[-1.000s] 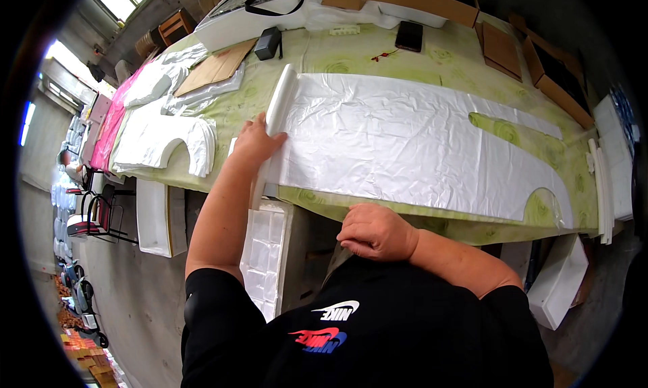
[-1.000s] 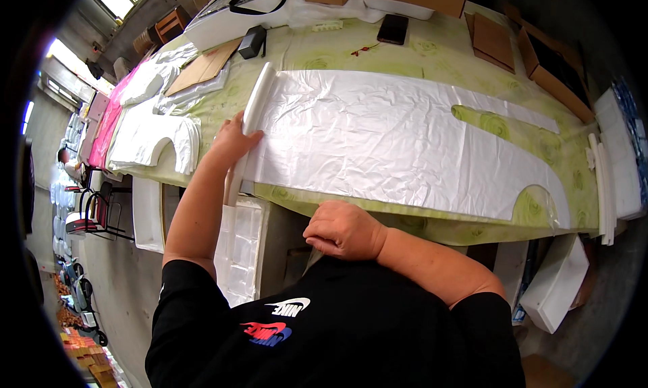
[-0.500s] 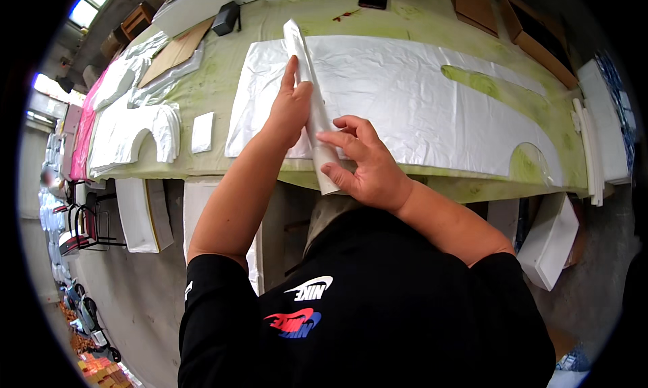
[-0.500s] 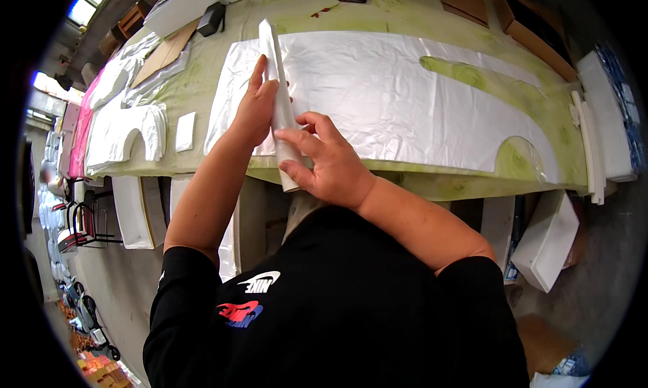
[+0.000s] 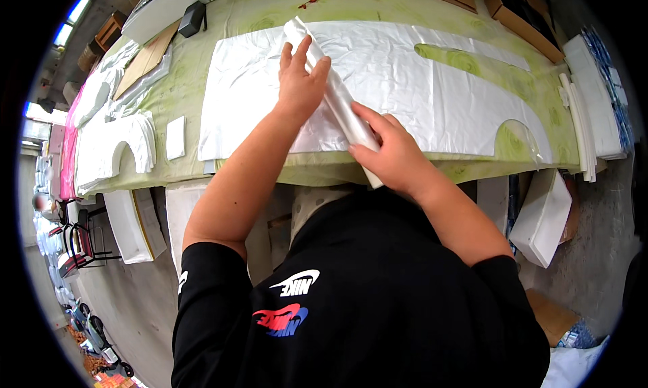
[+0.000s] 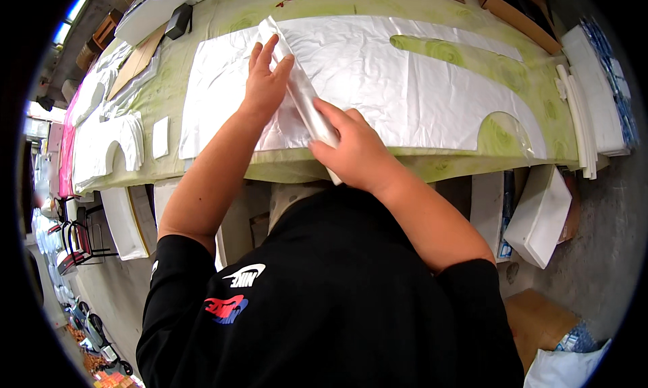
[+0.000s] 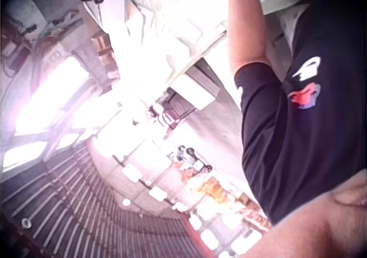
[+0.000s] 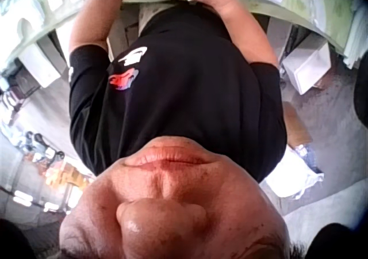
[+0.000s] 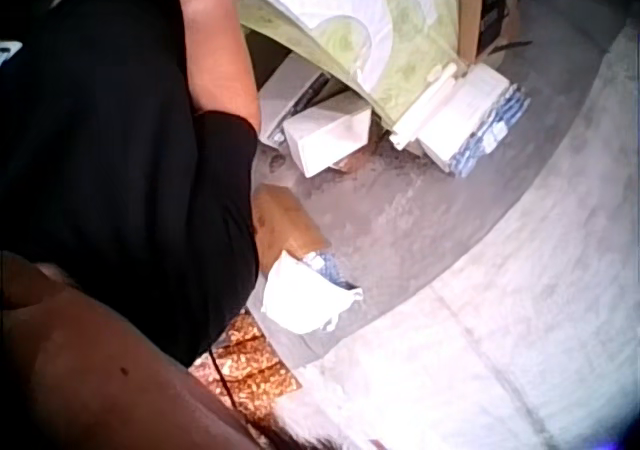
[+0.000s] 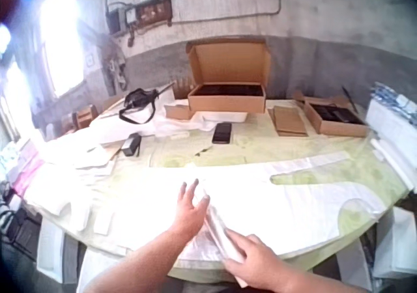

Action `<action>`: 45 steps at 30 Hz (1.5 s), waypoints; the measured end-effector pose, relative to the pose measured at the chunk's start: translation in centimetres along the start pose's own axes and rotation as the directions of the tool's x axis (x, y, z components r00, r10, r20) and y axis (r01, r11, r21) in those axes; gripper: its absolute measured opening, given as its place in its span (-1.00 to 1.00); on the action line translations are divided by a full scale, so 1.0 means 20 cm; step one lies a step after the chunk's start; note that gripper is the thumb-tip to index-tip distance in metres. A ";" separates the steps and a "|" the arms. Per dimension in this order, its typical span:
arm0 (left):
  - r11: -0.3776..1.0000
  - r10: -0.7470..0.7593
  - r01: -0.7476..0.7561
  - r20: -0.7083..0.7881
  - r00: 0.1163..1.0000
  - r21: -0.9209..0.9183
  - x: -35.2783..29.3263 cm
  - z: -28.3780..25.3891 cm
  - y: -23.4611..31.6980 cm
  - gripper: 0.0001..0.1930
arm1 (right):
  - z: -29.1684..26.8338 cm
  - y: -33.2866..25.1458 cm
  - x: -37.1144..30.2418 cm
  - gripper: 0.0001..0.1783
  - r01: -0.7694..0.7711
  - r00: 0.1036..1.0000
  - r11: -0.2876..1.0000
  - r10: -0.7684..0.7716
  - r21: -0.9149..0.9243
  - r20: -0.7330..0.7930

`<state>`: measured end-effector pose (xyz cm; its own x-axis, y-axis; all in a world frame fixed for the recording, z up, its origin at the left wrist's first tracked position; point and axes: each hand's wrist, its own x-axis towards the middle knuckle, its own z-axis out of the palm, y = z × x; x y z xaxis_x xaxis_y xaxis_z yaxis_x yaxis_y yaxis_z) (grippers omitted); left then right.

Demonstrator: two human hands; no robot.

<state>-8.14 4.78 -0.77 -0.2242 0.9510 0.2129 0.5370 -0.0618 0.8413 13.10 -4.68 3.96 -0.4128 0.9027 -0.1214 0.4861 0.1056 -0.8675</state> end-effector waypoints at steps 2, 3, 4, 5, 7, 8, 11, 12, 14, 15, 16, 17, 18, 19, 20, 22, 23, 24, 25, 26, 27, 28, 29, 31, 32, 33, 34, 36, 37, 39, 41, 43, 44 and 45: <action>0.999 0.003 -0.005 0.039 0.999 0.041 0.09 -0.04 -0.09 -0.25 | -0.03 0.09 -0.07 -0.21 0.038 0.999 0.999 -0.038 0.008 -0.032; 1.000 -0.022 0.021 0.050 0.999 0.020 0.13 -0.06 -0.12 -0.24 | -0.07 0.10 -0.11 -0.21 0.024 0.999 1.000 -0.024 0.002 -0.021; 0.999 -0.051 0.051 0.057 0.997 0.003 0.16 -0.08 -0.16 -0.23 | -0.10 0.11 -0.15 -0.21 0.013 1.000 1.000 -0.013 -0.001 -0.005; 0.999 -0.042 0.042 0.035 0.999 0.001 0.21 -0.11 -0.19 -0.19 | -0.12 0.13 -0.19 -0.21 -0.004 1.000 1.000 0.004 -0.005 0.002; 0.976 -0.217 0.216 0.207 0.954 0.029 0.29 -0.17 -0.09 -0.17 | -0.17 0.16 -0.26 -0.20 -0.055 0.999 0.998 0.055 -0.011 -0.002; 0.952 -0.303 0.300 0.287 0.909 0.056 0.32 -0.19 -0.04 -0.15 | -0.18 0.16 -0.28 -0.21 -0.075 0.997 0.997 0.075 -0.004 0.001; 0.942 -0.336 0.296 0.396 0.855 0.159 0.39 -0.24 -0.04 -0.22 | -0.21 0.17 -0.34 -0.22 -0.089 0.996 0.996 0.089 -0.013 -0.002; 0.937 -0.349 0.291 0.448 0.823 0.195 0.41 -0.25 -0.02 -0.22 | -0.22 0.18 -0.36 -0.22 -0.086 0.996 0.996 0.086 -0.016 -0.007; 0.913 -0.407 0.330 0.475 0.780 0.240 0.43 -0.25 0.03 -0.26 | -0.23 0.19 -0.37 -0.22 -0.082 0.997 0.996 0.082 -0.024 -0.015; 0.899 -0.436 0.341 0.493 0.753 0.274 0.45 -0.25 0.04 -0.26 | -0.23 0.20 -0.37 -0.22 -0.080 0.997 0.997 0.080 -0.019 -0.018; 0.885 -0.464 0.351 0.508 0.725 0.308 0.47 -0.25 0.04 -0.26 | -0.22 0.20 -0.37 -0.22 -0.078 0.997 0.997 0.078 -0.013 -0.021; 0.887 -0.459 0.338 0.519 0.721 0.315 0.48 -0.24 0.05 -0.26 | -0.22 0.21 -0.37 -0.22 -0.076 0.997 0.997 0.076 -0.009 -0.024; 0.888 -0.455 0.327 0.530 0.716 0.323 0.49 -0.24 0.05 -0.27 | -0.23 0.21 -0.37 -0.22 -0.072 0.997 0.997 0.072 -0.005 -0.025; 0.890 -0.452 0.315 0.540 0.710 0.330 0.50 -0.23 0.05 -0.27 | -0.23 0.21 -0.37 -0.22 -0.067 0.997 0.998 0.067 -0.001 -0.025; 0.896 -0.441 0.305 0.561 0.701 0.324 0.52 -0.23 0.05 -0.29 | -0.23 0.21 -0.37 -0.22 -0.063 0.998 0.998 0.063 0.002 -0.025; 0.907 -0.420 0.289 0.603 0.678 0.307 0.54 -0.22 0.05 -0.32 | -0.23 0.22 -0.37 -0.22 -0.053 0.998 0.999 0.052 -0.012 -0.026; 0.910 -0.414 0.284 0.620 0.667 0.303 0.55 -0.22 0.05 -0.33 | -0.23 0.22 -0.37 -0.22 -0.047 0.999 0.999 0.047 -0.019 -0.026; 0.913 -0.408 0.278 0.637 0.654 0.298 0.56 -0.22 0.05 -0.35 | -0.23 0.22 -0.37 -0.22 -0.046 0.999 0.999 0.046 -0.006 -0.028; 0.916 -0.401 0.273 0.654 0.641 0.294 0.57 -0.22 0.06 -0.36 | -0.23 0.23 -0.37 -0.22 -0.045 0.999 0.999 0.046 0.007 -0.030; 0.917 -0.399 0.274 0.650 0.647 0.290 0.57 -0.22 0.06 -0.38 | -0.23 0.23 -0.38 -0.22 -0.044 0.998 0.999 0.045 0.019 -0.032; 0.918 -0.396 0.274 0.643 0.655 0.287 0.57 -0.22 0.06 -0.39 | -0.23 0.23 -0.37 -0.22 -0.051 0.998 0.999 0.052 0.017 -0.024; 0.919 -0.394 0.273 0.636 0.664 0.284 0.56 -0.21 0.07 -0.40 | -0.24 0.22 -0.38 -0.22 -0.058 0.998 0.998 0.058 0.014 -0.017; 0.910 -0.409 0.250 0.625 0.665 0.330 0.56 -0.21 0.08 -0.39 | -0.24 0.22 -0.38 -0.23 -0.065 0.998 0.998 0.065 0.012 -0.009; 0.887 -0.434 0.199 0.608 0.665 0.416 0.55 -0.20 0.11 -0.39 | -0.24 0.22 -0.38 -0.23 -0.062 0.998 0.998 0.062 0.011 -0.010; 0.892 -0.424 0.188 0.619 0.661 0.411 0.55 -0.20 0.11 -0.40 | -0.24 0.22 -0.38 -0.23 -0.061 0.998 0.998 0.061 0.011 -0.011; 0.896 -0.417 0.179 0.630 0.656 0.407 0.54 -0.21 0.12 -0.40 | -0.24 0.22 -0.38 -0.23 -0.056 0.998 0.998 0.056 0.008 -0.013; 0.899 -0.409 0.170 0.640 0.650 0.403 0.54 -0.21 0.13 -0.40 | -0.25 0.21 -0.38 -0.23 -0.051 0.999 0.999 0.051 0.005 -0.015; 0.910 -0.389 0.167 0.639 0.664 0.380 0.53 -0.19 0.13 -0.41 | -0.25 0.22 -0.38 -0.22 -0.045 0.999 0.999 0.045 0.005 -0.017; 0.915 -0.378 0.166 0.637 0.672 0.369 0.52 -0.19 0.13 -0.41 | -0.25 0.22 -0.38 -0.22 -0.044 0.999 0.999 0.044 0.008 -0.017; 0.917 -0.384 0.222 0.584 0.715 0.331 0.50 -0.18 0.13 -0.40 | -0.25 0.23 -0.37 -0.22 -0.044 0.999 0.999 0.044 0.007 -0.014; 0.916 -0.400 0.299 0.541 0.740 0.268 0.51 -0.16 0.08 -0.39 | -0.25 0.23 -0.37 -0.23 -0.044 0.999 0.999 0.044 0.000 -0.009; 0.899 -0.434 0.399 0.505 0.746 0.183 0.55 -0.17 -0.03 -0.38 | -0.25 0.22 -0.37 -0.23 -0.052 0.999 0.999 0.052 0.012 -0.008; 0.897 -0.424 0.422 0.524 0.738 0.132 0.57 -0.18 -0.08 -0.40 | -0.25 0.22 -0.37 -0.23 -0.056 0.998 0.998 0.056 0.018 -0.007; 0.893 -0.413 0.443 0.541 0.732 0.081 0.58 -0.20 -0.10 -0.41 | -0.25 0.22 -0.37 -0.23 -0.055 0.998 0.998 0.055 0.018 -0.009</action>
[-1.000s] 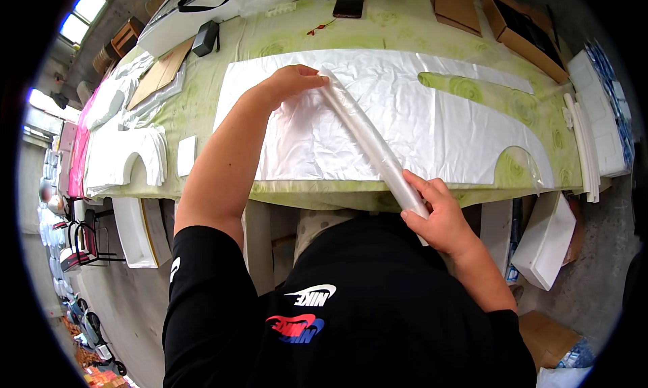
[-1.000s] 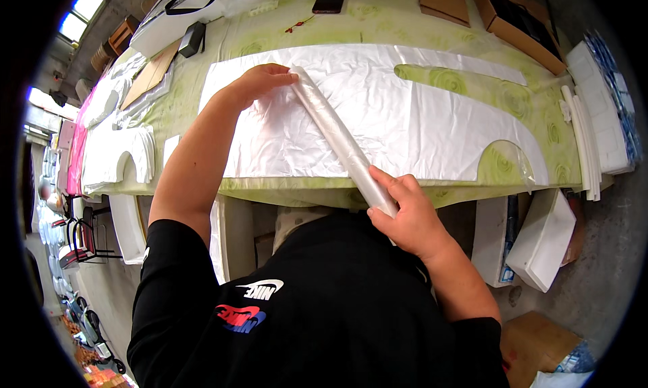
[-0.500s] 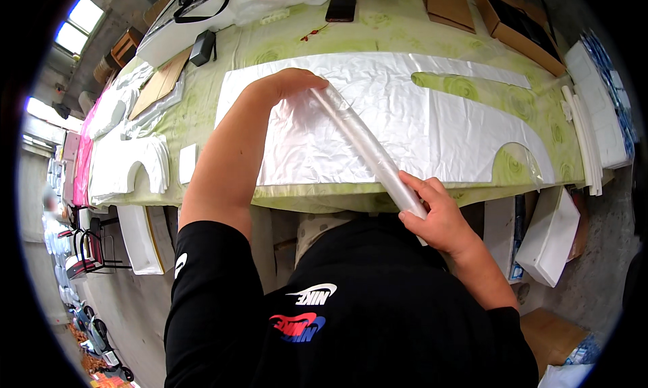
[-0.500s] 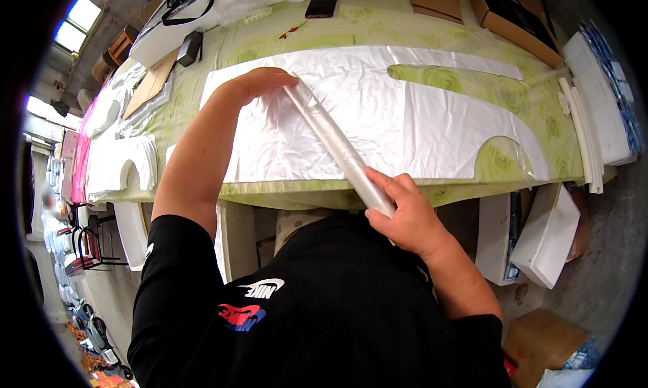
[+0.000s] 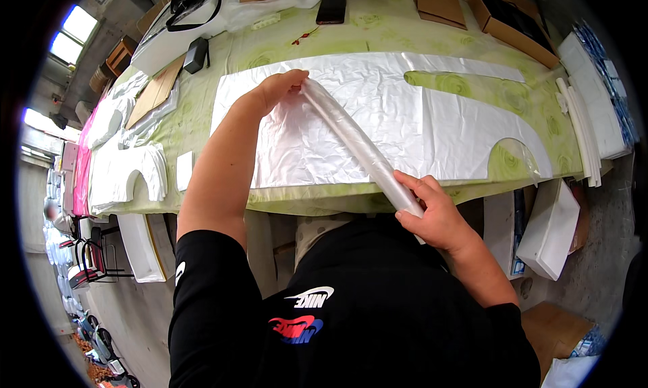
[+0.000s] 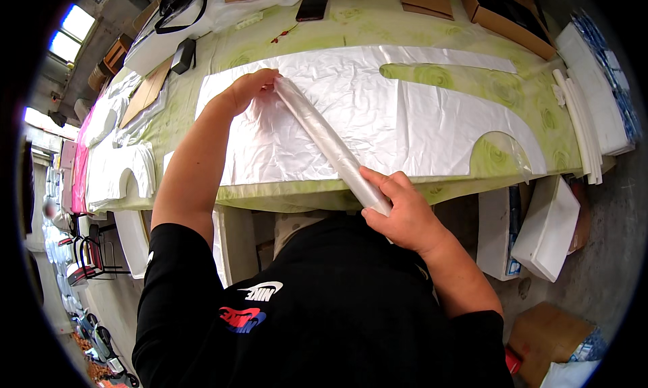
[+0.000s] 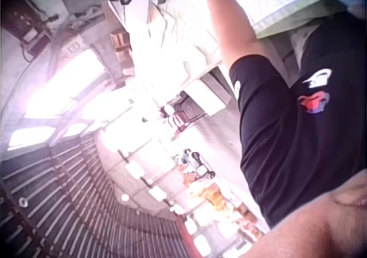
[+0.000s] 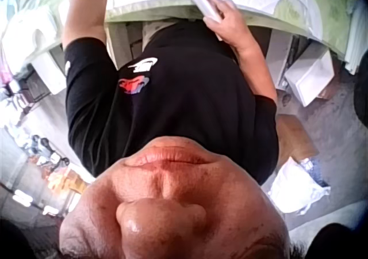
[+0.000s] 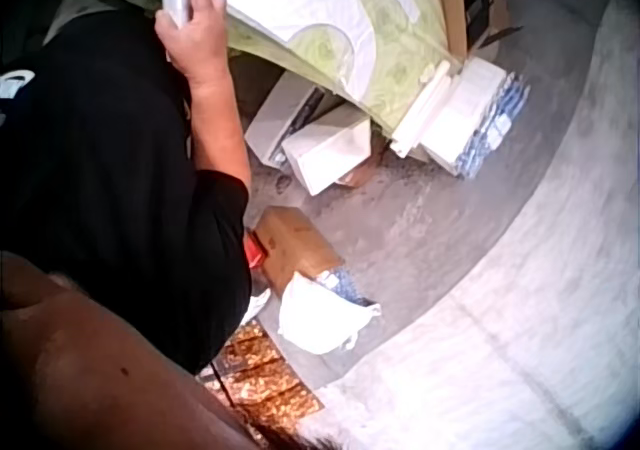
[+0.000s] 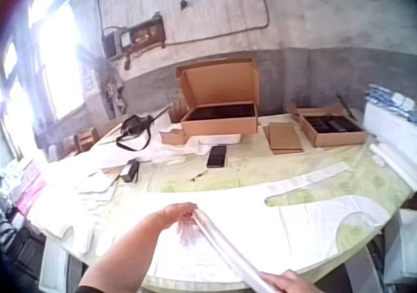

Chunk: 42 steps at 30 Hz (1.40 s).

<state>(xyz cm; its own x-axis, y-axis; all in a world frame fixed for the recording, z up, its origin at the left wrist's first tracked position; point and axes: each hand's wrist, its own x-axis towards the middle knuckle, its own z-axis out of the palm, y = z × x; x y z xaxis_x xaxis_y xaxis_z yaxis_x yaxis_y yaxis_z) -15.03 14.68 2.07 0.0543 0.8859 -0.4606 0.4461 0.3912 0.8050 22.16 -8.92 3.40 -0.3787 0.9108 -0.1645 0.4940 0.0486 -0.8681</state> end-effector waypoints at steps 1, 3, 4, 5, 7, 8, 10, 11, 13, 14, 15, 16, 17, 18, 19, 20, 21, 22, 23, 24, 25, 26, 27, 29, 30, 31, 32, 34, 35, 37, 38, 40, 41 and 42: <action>0.998 0.009 -0.008 0.019 1.000 -0.055 0.00 -0.02 -0.01 -0.42 | 0.00 0.00 0.00 -0.23 0.002 1.000 1.000 -0.002 0.000 -0.001; 0.999 0.033 -0.032 0.025 0.999 -0.026 -0.02 0.03 0.00 -0.46 | 0.00 0.01 0.00 -0.22 0.001 1.000 1.000 -0.001 -0.013 0.002; 0.999 0.045 -0.044 0.030 0.999 -0.012 -0.04 0.05 0.01 -0.48 | 0.00 0.01 0.00 -0.20 -0.002 1.000 1.000 0.002 -0.025 0.004; 0.999 0.046 -0.046 0.012 0.999 0.000 -0.03 0.05 0.02 -0.48 | 0.00 0.01 0.00 -0.19 -0.005 1.000 0.999 0.005 -0.038 0.006; 0.999 0.042 -0.041 -0.022 0.999 0.018 -0.01 0.05 0.01 -0.49 | 0.01 -0.01 0.00 -0.14 -0.022 1.000 0.999 0.021 -0.045 -0.018; 0.999 0.048 -0.047 -0.030 0.998 0.014 -0.01 0.05 0.01 -0.49 | 0.01 -0.02 0.00 -0.11 -0.031 0.999 0.998 0.029 -0.049 -0.031; 0.998 0.061 -0.060 -0.047 0.997 0.009 -0.02 0.06 0.00 -0.49 | 0.01 0.00 -0.01 -0.08 -0.018 0.999 0.997 0.015 -0.078 -0.039; 0.998 0.055 -0.054 -0.046 0.997 0.025 -0.01 0.06 0.00 -0.50 | 0.00 0.01 -0.02 -0.06 -0.013 0.999 0.996 0.009 -0.093 -0.044; 0.998 0.041 -0.039 -0.041 0.998 0.052 -0.03 0.07 0.02 -0.50 | -0.02 0.01 -0.06 -0.06 -0.032 0.999 0.995 0.028 -0.096 -0.041; 0.995 0.035 -0.031 -0.045 0.998 0.097 -0.04 0.09 0.04 -0.51 | -0.04 0.00 -0.08 -0.05 -0.041 0.998 0.994 0.037 -0.097 -0.041; 0.990 0.031 -0.023 -0.052 0.998 0.139 -0.06 0.10 0.06 -0.52 | -0.07 -0.01 -0.11 -0.05 -0.067 0.998 0.990 0.065 -0.128 -0.020; 0.983 0.027 -0.016 -0.058 0.998 0.182 -0.06 0.12 0.07 -0.53 | -0.09 -0.02 -0.15 -0.05 -0.093 0.996 0.983 0.094 -0.158 0.000; 0.979 0.043 -0.030 -0.058 0.997 0.199 -0.06 0.13 0.07 -0.53 | -0.11 -0.02 -0.19 -0.04 -0.118 0.992 0.975 0.124 -0.188 0.017; 0.976 0.056 -0.042 -0.061 0.997 0.215 -0.05 0.12 0.06 -0.54 | -0.13 0.01 -0.24 -0.04 -0.091 0.995 0.971 0.097 -0.219 0.017; 0.972 0.067 -0.052 -0.062 0.996 0.229 -0.05 0.13 0.04 -0.55 | -0.14 0.05 -0.30 -0.04 -0.067 0.997 0.966 0.074 -0.250 0.018; 0.956 0.106 -0.081 -0.074 0.992 0.283 -0.03 0.13 0.03 -0.56 | -0.16 0.08 -0.37 -0.03 -0.042 0.999 0.959 0.050 -0.280 0.020; 0.936 0.146 -0.111 -0.080 0.986 0.335 -0.02 0.15 0.02 -0.56 | -0.18 0.10 -0.45 -0.04 -0.103 0.993 0.955 0.115 -0.279 0.026; 0.912 0.182 -0.134 -0.090 0.979 0.387 -0.01 0.15 -0.01 -0.57 | -0.21 0.11 -0.53 -0.04 -0.159 0.984 0.947 0.176 -0.278 0.038; 0.838 0.282 -0.185 -0.118 0.952 0.513 0.00 0.16 -0.04 -0.58 | -0.24 0.13 -0.61 -0.05 -0.213 0.971 0.937 0.236 -0.278 0.050; 0.744 0.385 -0.228 -0.123 0.915 0.628 0.03 0.17 -0.08 -0.59 | -0.25 0.16 -0.70 -0.06 -0.222 0.970 0.917 0.242 -0.331 0.020; 0.633 0.481 -0.247 -0.122 0.868 0.734 0.03 0.18 -0.11 -0.60 | -0.26 0.22 -0.80 -0.07 -0.221 0.971 0.897 0.238 -0.382 -0.003; 0.610 0.500 -0.249 -0.122 0.857 0.752 0.02 0.20 -0.10 -0.62 | -0.26 0.26 -0.89 -0.08 -0.229 0.970 0.872 0.239 -0.433 -0.032; 0.585 0.521 -0.252 -0.120 0.845 0.771 -0.01 0.23 -0.08 -0.64 | -0.25 0.31 -0.97 -0.11 -0.238 0.970 0.875 0.231 -0.422 -0.069; 0.526 0.556 -0.262 -0.095 0.826 0.809 -0.03 0.25 -0.03 -0.66 | -0.22 0.42 -1.13 -0.16 -0.252 0.967 0.885 0.211 -0.392 -0.146; 0.498 0.568 -0.276 -0.069 0.820 0.822 -0.01 0.25 -0.02 -0.68 | -0.20 0.47 -1.20 -0.18 -0.256 0.963 0.896 0.207 -0.362 -0.170; 0.472 0.579 -0.288 -0.047 0.814 0.833 0.01 0.26 0.00 -0.69 | -0.19 0.53 -1.26 -0.21 -0.256 0.961 0.907 0.200 -0.334 -0.192; 0.442 0.586 -0.286 -0.032 0.810 0.850 0.04 0.26 0.02 -0.69 | -0.18 0.58 -1.31 -0.23 -0.254 0.958 0.918 0.194 -0.305 -0.214; 0.380 0.597 -0.277 -0.005 0.803 0.883 0.10 0.25 0.06 -0.70 | -0.18 0.65 -1.38 -0.27 -0.252 0.954 0.921 0.185 -0.296 -0.238; 0.362 0.617 -0.305 0.019 0.787 0.881 0.13 0.26 0.08 -0.70 | -0.17 0.67 -1.41 -0.29 -0.253 0.951 0.922 0.182 -0.293 -0.250; 0.326 0.656 -0.361 0.066 0.752 0.874 0.18 0.26 0.11 -0.70 | -0.18 0.67 -1.43 -0.29 -0.237 0.945 0.912 0.136 -0.334 -0.298; 0.328 0.647 -0.345 0.057 0.760 0.880 0.21 0.27 0.12 -0.70 | -0.18 0.67 -1.44 -0.30 -0.228 0.941 0.907 0.111 -0.355 -0.320; 0.421 0.601 -0.306 -0.011 0.799 0.854 0.20 0.33 0.19 -0.66 | -0.18 0.60 -1.40 -0.29 -0.258 0.927 0.901 0.130 -0.350 -0.351; 0.468 0.575 -0.281 -0.047 0.817 0.838 0.19 0.35 0.21 -0.64 | -0.18 0.58 -1.36 -0.29 -0.270 0.921 0.898 0.136 -0.348 -0.364; 0.571 0.606 -0.270 -0.177 0.775 0.775 0.18 0.38 0.21 -0.63 | -0.19 0.57 -1.33 -0.29 -0.250 0.921 0.897 0.104 -0.365 -0.376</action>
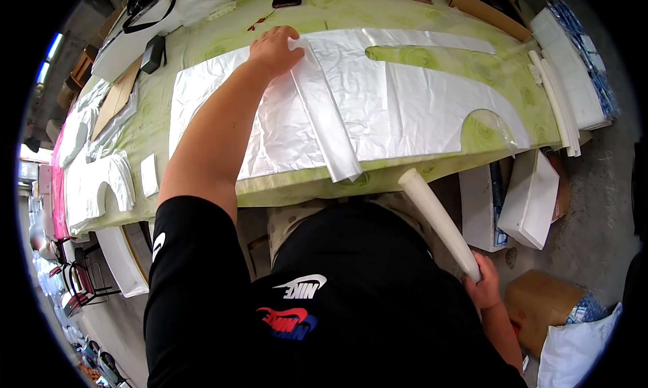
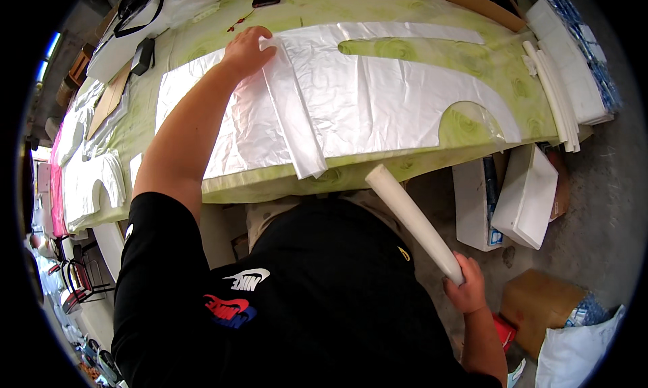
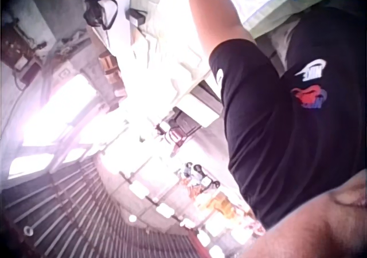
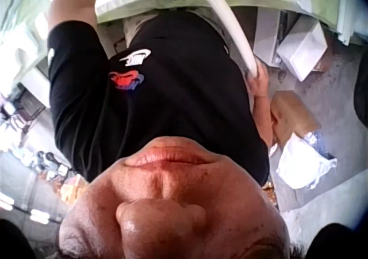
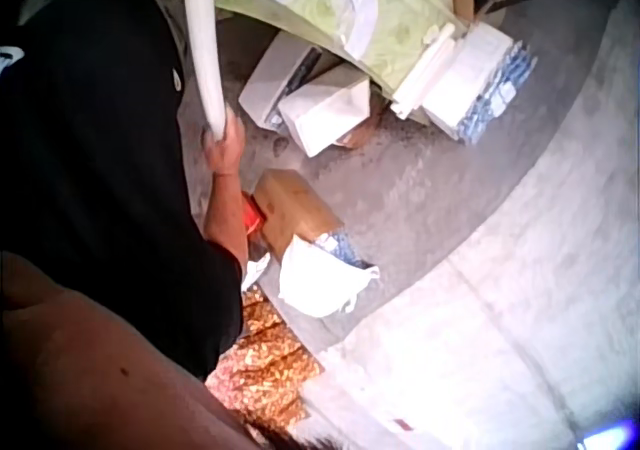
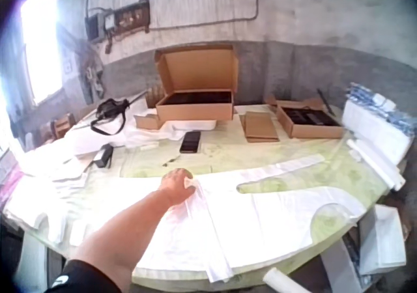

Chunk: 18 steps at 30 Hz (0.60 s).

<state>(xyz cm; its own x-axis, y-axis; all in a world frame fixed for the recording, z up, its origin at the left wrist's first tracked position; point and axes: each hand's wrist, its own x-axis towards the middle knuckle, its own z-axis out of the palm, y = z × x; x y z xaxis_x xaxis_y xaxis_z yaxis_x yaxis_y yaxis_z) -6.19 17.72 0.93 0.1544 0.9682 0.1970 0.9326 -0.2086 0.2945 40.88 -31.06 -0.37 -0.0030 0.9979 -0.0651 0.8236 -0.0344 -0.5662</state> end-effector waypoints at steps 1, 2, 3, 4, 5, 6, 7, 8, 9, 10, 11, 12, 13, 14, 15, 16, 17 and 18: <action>0.992 -0.084 0.073 -0.113 0.990 -0.098 -0.02 0.03 0.01 -0.61 | 0.00 -0.01 0.03 -0.28 0.026 0.999 1.000 -0.026 -0.010 -0.023; 0.970 -0.176 0.132 -0.214 0.961 -0.203 -0.04 0.04 0.02 -0.59 | 0.01 -0.02 0.07 -0.28 0.049 0.998 0.999 -0.050 -0.019 -0.046; 0.966 -0.138 0.076 -0.239 0.961 -0.249 -0.09 0.04 0.01 -0.56 | 0.00 -0.04 0.12 -0.27 0.060 0.998 0.998 -0.060 0.005 -0.037; 0.956 -0.099 0.016 -0.270 0.958 -0.292 -0.15 0.03 0.00 -0.52 | -0.02 -0.06 0.18 -0.27 0.072 0.997 0.997 -0.071 0.030 -0.032; 0.942 -0.059 -0.047 -0.303 0.951 -0.332 -0.23 0.02 0.00 -0.48 | -0.03 -0.10 0.25 -0.26 0.084 0.996 0.995 -0.082 0.055 -0.028; 0.924 0.107 -0.184 -0.236 0.966 -0.335 -0.35 0.03 0.01 -0.44 | -0.05 -0.14 0.33 -0.26 0.134 0.990 0.990 -0.133 0.032 -0.036; 0.884 0.276 -0.318 -0.166 0.947 -0.343 -0.50 0.04 0.04 -0.39 | -0.07 -0.20 0.42 -0.27 0.182 0.982 0.983 -0.182 0.013 -0.044; 0.807 0.499 -0.503 -0.099 0.861 -0.308 -0.64 0.04 0.10 -0.29 | -0.07 -0.25 0.51 -0.27 0.223 0.973 0.975 -0.223 -0.008 -0.052; 0.777 0.621 -0.602 0.062 0.782 -0.183 -0.78 -0.07 0.20 -0.13 | -0.07 -0.28 0.60 -0.28 0.274 0.960 0.962 -0.273 -0.003 -0.066; 0.746 0.664 -0.641 0.123 0.738 -0.181 -0.91 -0.07 0.22 0.04 | -0.07 -0.33 0.72 -0.29 0.341 0.938 0.940 -0.340 0.003 -0.071; 0.772 0.636 -0.602 0.260 0.727 -0.205 -0.97 -0.14 0.29 0.11 | -0.07 -0.39 0.82 -0.32 0.320 0.947 0.947 -0.320 -0.003 -0.021; 0.770 0.638 -0.596 0.280 0.717 -0.226 -1.01 -0.14 0.30 0.08 | -0.06 -0.45 0.93 -0.34 0.369 0.930 0.930 -0.368 0.007 -0.016; 0.771 0.637 -0.587 0.299 0.711 -0.246 -1.04 -0.13 0.30 0.06 | -0.04 -0.49 1.03 -0.35 0.410 0.912 0.912 -0.410 -0.012 -0.002; 0.770 0.637 -0.607 0.313 0.705 -0.200 -1.05 -0.14 0.31 0.02 | -0.02 -0.53 1.12 -0.36 0.450 0.893 0.893 -0.449 -0.030 0.013; 0.767 0.634 -0.624 0.327 0.701 -0.149 -1.05 -0.14 0.31 -0.01 | 0.00 -0.57 1.21 -0.36 0.469 0.882 0.882 -0.466 -0.052 0.069; 0.762 0.630 -0.640 0.341 0.698 -0.097 -1.05 -0.14 0.31 -0.04 | 0.01 -0.60 1.30 -0.36 0.490 0.869 0.869 -0.479 -0.074 0.124; 0.761 0.635 -0.641 0.323 0.701 -0.104 -1.06 -0.13 0.31 -0.06 | 0.01 -0.62 1.38 -0.35 0.510 0.853 0.855 -0.490 -0.094 0.178; 0.758 0.641 -0.642 0.305 0.704 -0.113 -1.06 -0.11 0.30 -0.07 | 0.01 -0.63 1.45 -0.34 0.533 0.840 0.835 -0.505 -0.134 0.198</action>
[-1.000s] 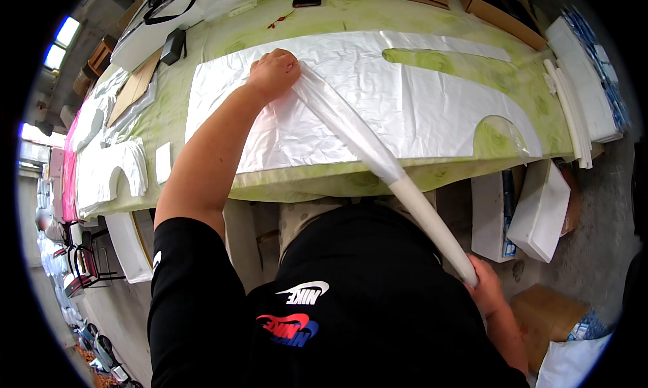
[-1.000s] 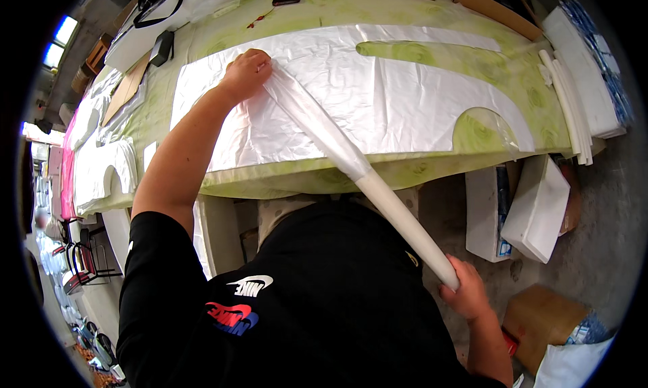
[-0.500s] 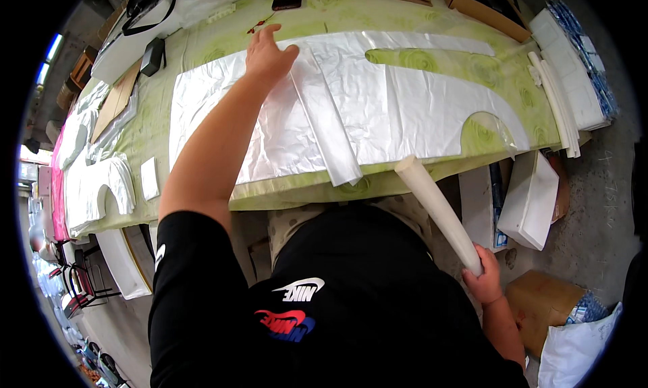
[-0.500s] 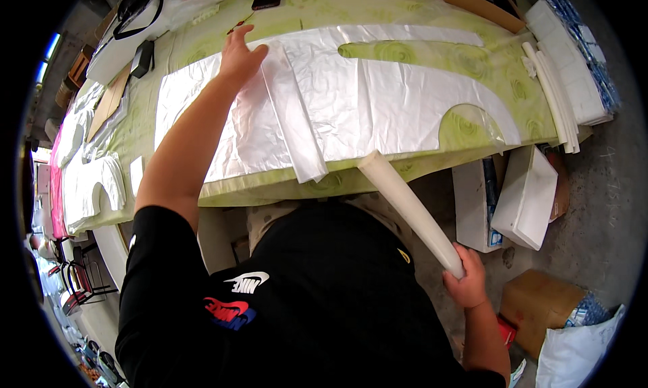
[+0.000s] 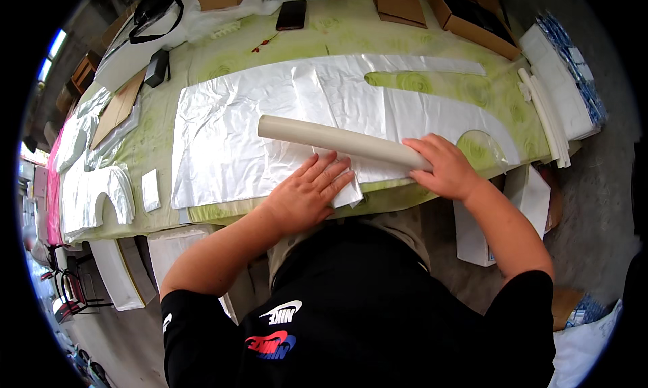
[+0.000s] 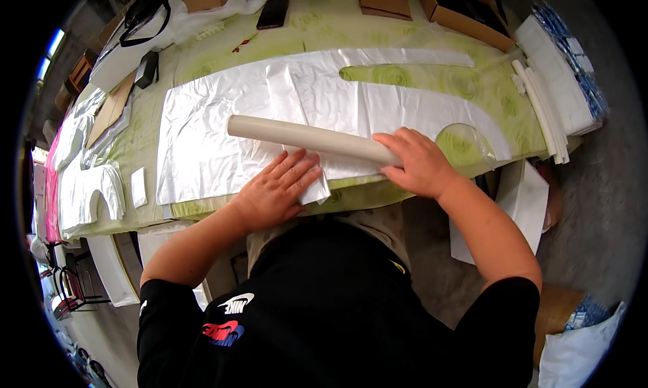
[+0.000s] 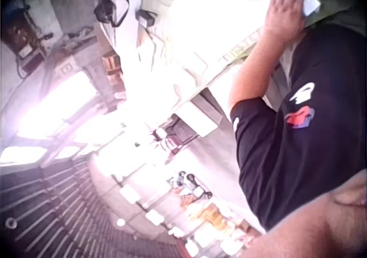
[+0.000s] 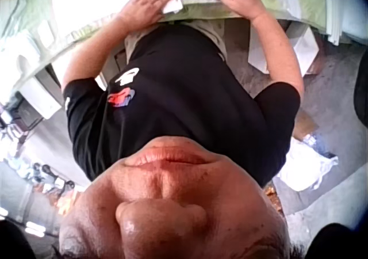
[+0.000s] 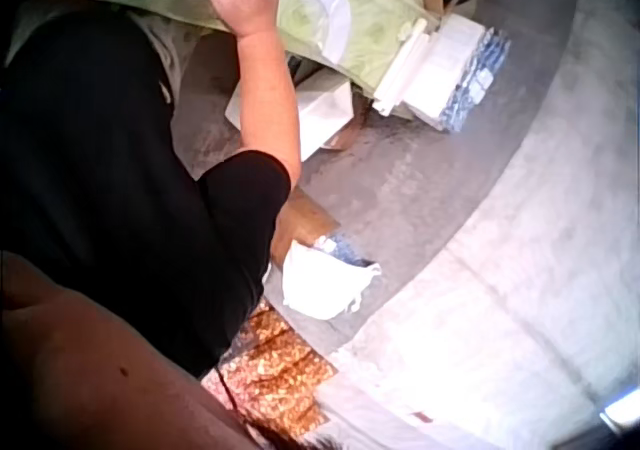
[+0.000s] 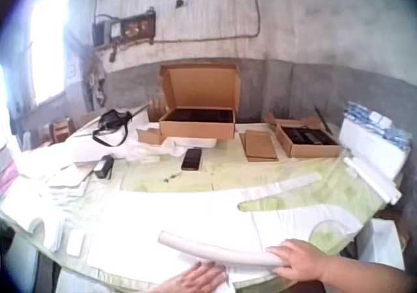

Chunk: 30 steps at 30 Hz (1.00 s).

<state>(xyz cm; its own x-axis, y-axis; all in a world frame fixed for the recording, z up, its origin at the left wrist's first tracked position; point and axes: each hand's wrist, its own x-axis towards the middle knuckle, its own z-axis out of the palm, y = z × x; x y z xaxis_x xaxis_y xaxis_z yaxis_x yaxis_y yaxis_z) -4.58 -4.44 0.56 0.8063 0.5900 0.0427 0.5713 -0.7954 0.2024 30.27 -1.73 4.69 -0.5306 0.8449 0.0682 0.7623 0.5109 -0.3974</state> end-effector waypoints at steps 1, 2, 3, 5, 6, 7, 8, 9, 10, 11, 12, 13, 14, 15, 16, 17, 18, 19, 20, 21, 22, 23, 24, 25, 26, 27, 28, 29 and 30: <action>1.000 0.005 -0.005 -0.016 1.000 -0.006 0.00 0.01 0.00 -0.09 | 0.00 0.03 0.05 -0.33 0.022 1.000 0.999 -0.021 -0.043 0.017; 1.000 0.011 -0.010 -0.037 0.999 0.008 -0.01 0.01 0.01 -0.16 | 0.01 0.07 0.10 -0.32 0.044 0.999 0.995 -0.041 -0.085 0.035; 0.999 0.012 -0.010 -0.056 0.998 0.030 -0.01 0.03 0.01 -0.18 | 0.01 0.11 0.15 -0.32 0.044 0.999 0.994 -0.042 -0.102 0.025; 0.997 0.018 -0.012 -0.090 0.996 0.075 0.00 0.06 0.00 -0.22 | 0.01 0.19 0.21 -0.31 0.039 0.999 0.990 -0.039 -0.132 0.003; 1.000 -0.002 0.005 -0.095 0.995 0.021 0.00 0.05 0.01 -0.25 | 0.01 0.23 0.24 -0.31 0.006 1.000 0.991 -0.004 -0.135 0.012; 1.000 -0.004 0.005 -0.098 0.995 0.013 -0.01 0.05 0.01 -0.25 | 0.00 0.27 0.27 -0.30 -0.028 1.000 0.989 0.028 -0.144 -0.002; 1.000 -0.004 0.004 -0.102 0.995 0.005 -0.01 0.04 0.02 -0.26 | -0.02 0.30 0.29 -0.30 -0.064 0.998 0.986 0.062 -0.153 -0.018; 1.000 -0.010 0.009 -0.103 0.995 -0.004 -0.01 0.04 0.02 -0.26 | -0.03 0.31 0.32 -0.29 -0.094 0.995 0.983 0.091 -0.157 -0.030; 1.000 -0.011 0.009 -0.111 0.994 -0.017 -0.01 0.04 0.02 -0.27 | -0.06 0.30 0.34 -0.30 -0.203 0.978 0.972 0.206 -0.117 0.013; 1.000 -0.011 0.007 -0.119 0.993 -0.030 -0.01 0.05 0.03 -0.28 | -0.05 0.30 0.34 -0.29 -0.192 0.981 0.957 0.185 -0.217 -0.052; 0.999 -0.012 0.006 -0.126 0.992 -0.045 -0.01 0.05 0.04 -0.29 | -0.05 0.30 0.34 -0.29 -0.185 0.981 0.931 0.157 -0.315 -0.112; 0.998 -0.010 0.001 -0.133 0.991 -0.066 -0.02 0.06 0.05 -0.30 | -0.04 0.30 0.34 -0.29 -0.184 0.978 0.893 0.124 -0.410 -0.170; 0.996 -0.006 -0.006 -0.140 0.990 -0.086 -0.03 0.06 0.06 -0.31 | -0.02 0.29 0.33 -0.29 -0.065 0.977 0.914 -0.022 -0.401 -0.210; 0.994 -0.007 -0.009 -0.148 0.989 -0.107 -0.04 0.07 0.07 -0.32 | 0.00 0.24 0.32 -0.28 0.059 0.954 0.916 -0.169 -0.396 -0.249; 0.991 -0.004 -0.018 -0.168 0.986 -0.132 -0.06 0.08 0.09 -0.33 | 0.03 0.17 0.30 -0.27 0.180 0.908 0.900 -0.307 -0.396 -0.285; 0.987 0.008 -0.034 -0.164 0.986 -0.154 -0.06 0.08 0.10 -0.32 | 0.07 0.10 0.28 -0.25 0.326 0.867 0.896 -0.410 -0.301 -0.281; 0.984 0.018 -0.045 -0.158 0.987 -0.173 -0.07 0.08 0.11 -0.31 | 0.14 0.02 0.25 -0.25 0.395 0.863 0.894 -0.440 -0.211 -0.248; 0.979 0.031 -0.060 -0.152 0.988 -0.195 -0.08 0.08 0.11 -0.29 | 0.18 -0.06 0.22 -0.26 0.443 0.861 0.880 -0.471 -0.169 -0.195; 0.976 0.031 -0.069 -0.183 0.983 -0.205 -0.08 0.07 0.12 -0.29 | 0.21 -0.14 0.20 -0.26 0.484 0.855 0.866 -0.499 -0.126 -0.144; 0.974 0.029 -0.076 -0.213 0.977 -0.213 -0.08 0.07 0.12 -0.28 | 0.24 -0.19 0.17 -0.25 0.482 0.869 0.874 -0.485 -0.055 -0.095; 0.972 0.028 -0.083 -0.242 0.970 -0.220 -0.08 0.07 0.12 -0.27 | 0.27 -0.22 0.15 -0.23 0.472 0.878 0.881 -0.471 0.000 -0.085; 0.963 0.029 -0.103 -0.283 0.959 -0.251 -0.08 0.06 0.13 -0.28 | 0.30 -0.23 0.14 -0.22 0.461 0.886 0.886 -0.457 0.055 -0.074; 0.952 0.032 -0.128 -0.326 0.945 -0.279 -0.08 0.06 0.12 -0.29 | 0.32 -0.25 0.13 -0.22 0.442 0.896 0.895 -0.436 0.060 -0.086; 0.940 0.032 -0.153 -0.369 0.929 -0.306 -0.07 0.06 0.12 -0.30 | 0.34 -0.26 0.13 -0.22 0.423 0.904 0.904 -0.416 0.065 -0.097; 0.933 0.048 -0.177 -0.381 0.923 -0.313 -0.07 0.06 0.12 -0.32 | 0.35 -0.27 0.13 -0.22 0.404 0.912 0.912 -0.396 0.071 -0.108; 0.928 0.059 -0.196 -0.393 0.918 -0.318 -0.07 0.06 0.12 -0.33 | 0.35 -0.27 0.13 -0.24 0.405 0.910 0.911 -0.394 0.072 -0.132; 0.922 0.070 -0.214 -0.405 0.912 -0.324 -0.07 0.05 0.11 -0.34 | 0.35 -0.28 0.14 -0.26 0.406 0.907 0.911 -0.392 0.072 -0.157; 0.914 0.058 -0.210 -0.399 0.915 -0.349 -0.07 0.04 0.11 -0.35 | 0.35 -0.29 0.15 -0.28 0.407 0.903 0.911 -0.389 0.073 -0.182; 0.905 0.046 -0.205 -0.393 0.919 -0.372 -0.06 0.03 0.11 -0.35 | 0.36 -0.29 0.16 -0.31 0.418 0.897 0.905 -0.397 0.082 -0.195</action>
<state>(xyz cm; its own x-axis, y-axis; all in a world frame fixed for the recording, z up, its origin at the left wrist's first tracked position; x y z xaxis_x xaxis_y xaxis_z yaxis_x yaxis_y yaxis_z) -4.24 -7.10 0.48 0.7068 0.5597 0.4327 0.2951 -0.7891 0.5388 21.54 -3.17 0.66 -0.7062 0.5861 0.3971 0.4374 0.8023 -0.4062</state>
